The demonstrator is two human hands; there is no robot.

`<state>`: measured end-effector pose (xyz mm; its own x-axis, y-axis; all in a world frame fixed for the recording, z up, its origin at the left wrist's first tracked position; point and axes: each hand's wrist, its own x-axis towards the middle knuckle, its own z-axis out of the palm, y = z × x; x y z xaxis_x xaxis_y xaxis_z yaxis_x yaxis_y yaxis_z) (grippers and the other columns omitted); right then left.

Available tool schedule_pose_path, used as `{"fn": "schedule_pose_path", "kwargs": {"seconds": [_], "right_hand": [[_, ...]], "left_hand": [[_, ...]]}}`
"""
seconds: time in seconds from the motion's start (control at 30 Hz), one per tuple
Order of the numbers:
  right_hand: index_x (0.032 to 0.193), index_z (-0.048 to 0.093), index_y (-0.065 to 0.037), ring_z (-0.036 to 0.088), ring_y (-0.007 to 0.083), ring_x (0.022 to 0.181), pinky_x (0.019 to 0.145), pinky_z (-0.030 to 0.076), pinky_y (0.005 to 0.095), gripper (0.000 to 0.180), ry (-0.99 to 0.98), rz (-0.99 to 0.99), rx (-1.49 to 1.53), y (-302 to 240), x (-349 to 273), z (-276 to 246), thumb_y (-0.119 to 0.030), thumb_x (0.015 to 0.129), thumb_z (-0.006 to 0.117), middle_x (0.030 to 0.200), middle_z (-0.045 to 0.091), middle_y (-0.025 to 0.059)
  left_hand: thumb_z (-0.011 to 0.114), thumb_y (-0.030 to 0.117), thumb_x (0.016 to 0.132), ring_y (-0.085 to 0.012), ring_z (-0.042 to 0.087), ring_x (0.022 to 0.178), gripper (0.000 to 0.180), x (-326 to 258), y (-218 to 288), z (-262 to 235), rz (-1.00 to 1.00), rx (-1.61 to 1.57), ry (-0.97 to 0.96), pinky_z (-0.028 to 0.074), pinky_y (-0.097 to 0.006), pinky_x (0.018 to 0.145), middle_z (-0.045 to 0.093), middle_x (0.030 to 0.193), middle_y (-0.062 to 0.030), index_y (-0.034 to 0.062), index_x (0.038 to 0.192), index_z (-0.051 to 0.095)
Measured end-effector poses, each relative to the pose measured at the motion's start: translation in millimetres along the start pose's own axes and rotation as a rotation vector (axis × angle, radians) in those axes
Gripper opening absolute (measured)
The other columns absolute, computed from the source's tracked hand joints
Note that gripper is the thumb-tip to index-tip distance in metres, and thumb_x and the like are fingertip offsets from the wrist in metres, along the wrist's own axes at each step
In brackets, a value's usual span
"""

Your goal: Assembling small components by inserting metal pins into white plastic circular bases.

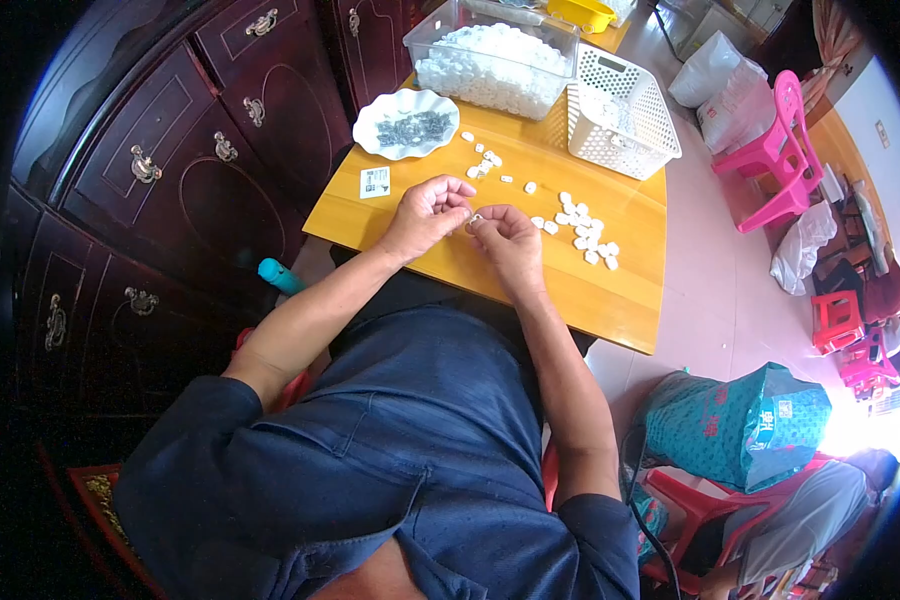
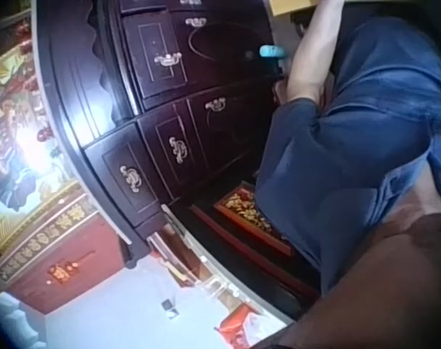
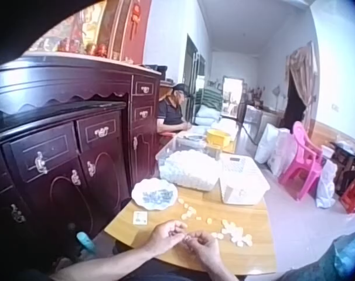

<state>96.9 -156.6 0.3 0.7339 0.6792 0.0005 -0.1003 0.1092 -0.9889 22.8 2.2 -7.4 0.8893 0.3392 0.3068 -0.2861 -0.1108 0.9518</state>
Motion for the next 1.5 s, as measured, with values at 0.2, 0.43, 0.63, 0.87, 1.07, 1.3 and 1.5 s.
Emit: {"fn": "schedule_pose_path", "kwargs": {"seconds": [0.2, 0.43, 0.63, 0.87, 1.07, 1.3, 1.5], "right_hand": [[0.100, 0.064, 0.000, 0.064, 0.0086, 0.074, 0.067, 0.051, 0.0202, 0.012, 0.026, 0.004, -0.018, 1.4, -1.0, 2.1, -0.007, 0.091, 0.068, 0.087, 0.070, 0.0043], [0.098, 0.064, 0.000, 0.064, 0.0076, 0.072, 0.066, 0.050, 0.0201, 0.011, 0.042, -0.008, -0.082, 9.9, 1.5, 0.1, -0.008, 0.091, 0.068, 0.084, 0.070, 0.0031], [0.101, 0.064, -0.001, 0.063, 0.0073, 0.072, 0.065, 0.049, 0.0204, 0.013, 0.035, -0.011, -0.063, 8.3, 5.8, -15.2, -0.008, 0.091, 0.068, 0.084, 0.070, 0.0029], [0.104, 0.062, -0.001, 0.063, 0.0097, 0.070, 0.064, 0.048, 0.0215, 0.013, 0.151, -0.079, 0.107, -8.8, 10.8, -39.5, -0.008, 0.093, 0.066, 0.087, 0.071, 0.0069], [0.108, 0.061, -0.002, 0.065, 0.0119, 0.071, 0.064, 0.050, 0.0230, 0.015, 0.270, -0.119, 0.169, -13.2, 15.9, -59.7, -0.008, 0.094, 0.063, 0.090, 0.071, 0.0081], [0.108, 0.061, -0.001, 0.065, 0.0122, 0.072, 0.066, 0.051, 0.0232, 0.015, 0.300, -0.143, 0.196, -13.3, 15.6, -63.3, -0.009, 0.094, 0.063, 0.091, 0.071, 0.0085], [0.106, 0.061, -0.002, 0.064, 0.0114, 0.071, 0.065, 0.051, 0.0228, 0.015, 0.300, -0.133, 0.183, -12.8, 15.7, -61.9, -0.010, 0.094, 0.064, 0.090, 0.071, 0.0076]], "left_hand": [[0.067, 0.000, 0.086, -0.0071, 0.063, 0.072, 0.019, 0.7, -2.9, 1.1, 0.067, 0.111, 0.032, 0.054, -0.024, 0.068, 0.068, 0.083, -0.0043, -0.0019, 0.104, 0.063], [0.067, 0.000, 0.089, -0.0046, 0.060, 0.075, 0.020, 0.4, -0.9, -1.3, -0.025, 0.166, -0.032, 0.051, -0.020, 0.066, 0.065, 0.087, -0.0015, -0.0008, 0.108, 0.063], [0.066, 0.002, 0.089, -0.0069, 0.062, 0.074, 0.019, 2.9, 4.1, 2.0, -0.105, -0.020, -0.088, 0.053, -0.022, 0.065, 0.066, 0.087, -0.0022, -0.0011, 0.108, 0.064], [0.067, 0.006, 0.087, -0.0118, 0.066, 0.072, 0.021, 39.4, -8.7, 5.6, -0.077, 0.162, -0.084, 0.054, -0.027, 0.066, 0.069, 0.086, -0.0068, -0.0021, 0.106, 0.066], [0.066, 0.016, 0.086, -0.0262, 0.069, 0.074, 0.030, 73.3, -21.0, 43.7, 0.192, 0.760, -0.142, 0.055, -0.037, 0.070, 0.071, 0.083, -0.0135, 0.0036, 0.113, 0.068], [0.062, 0.021, 0.087, -0.0346, 0.068, 0.086, 0.023, 100.2, -33.3, 73.7, 0.291, 1.078, -0.189, 0.055, -0.046, 0.072, 0.067, 0.089, -0.0181, 0.0056, 0.101, 0.072], [0.057, 0.016, 0.088, -0.0326, 0.069, 0.076, 0.018, 90.1, -27.7, 64.1, 0.280, 1.024, -0.265, 0.057, -0.042, 0.069, 0.069, 0.082, -0.0159, 0.0031, 0.091, 0.070]]}}
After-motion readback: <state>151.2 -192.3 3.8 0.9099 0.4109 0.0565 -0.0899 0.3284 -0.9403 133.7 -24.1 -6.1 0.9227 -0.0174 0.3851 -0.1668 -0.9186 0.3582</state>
